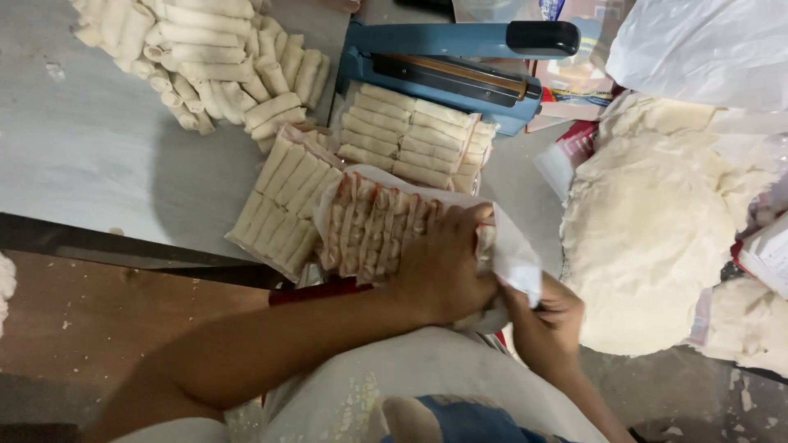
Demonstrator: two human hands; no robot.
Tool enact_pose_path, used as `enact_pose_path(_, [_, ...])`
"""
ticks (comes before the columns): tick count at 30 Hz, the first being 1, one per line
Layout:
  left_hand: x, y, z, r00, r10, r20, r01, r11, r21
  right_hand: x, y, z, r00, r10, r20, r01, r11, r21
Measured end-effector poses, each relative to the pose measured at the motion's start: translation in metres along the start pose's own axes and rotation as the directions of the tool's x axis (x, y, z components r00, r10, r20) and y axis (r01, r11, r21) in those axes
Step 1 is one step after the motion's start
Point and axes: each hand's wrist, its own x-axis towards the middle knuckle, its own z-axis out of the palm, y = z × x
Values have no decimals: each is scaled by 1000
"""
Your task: The person packs spring rolls into small plastic bags, seals each bag using a heat sealer, and then places the finished packages into a larger white plastic bag.
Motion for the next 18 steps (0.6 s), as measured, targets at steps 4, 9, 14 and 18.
enact_pose_path(4, [-5, 5, -41, 810, 476, -344, -523, 851, -53, 3, 4, -26, 998, -29, -54, 35, 992, 117])
enact_pose_path(9, [-22, -70, -74, 916, -126, -380, 104, 992, -78, 15, 0, -45, 980, 187, -61, -171, 963, 207])
enact_pose_path(14, [-45, -102, -35, 914, -84, -397, 57, 995, -81, 18, 2, -75, 995, 62, -79, -85, 937, -338])
enact_pose_path(18, [-52, -49, -57, 917, 36, -398, -126, 971, -203, 9, -44, -69, 995, 43, 91, -63, 969, 238])
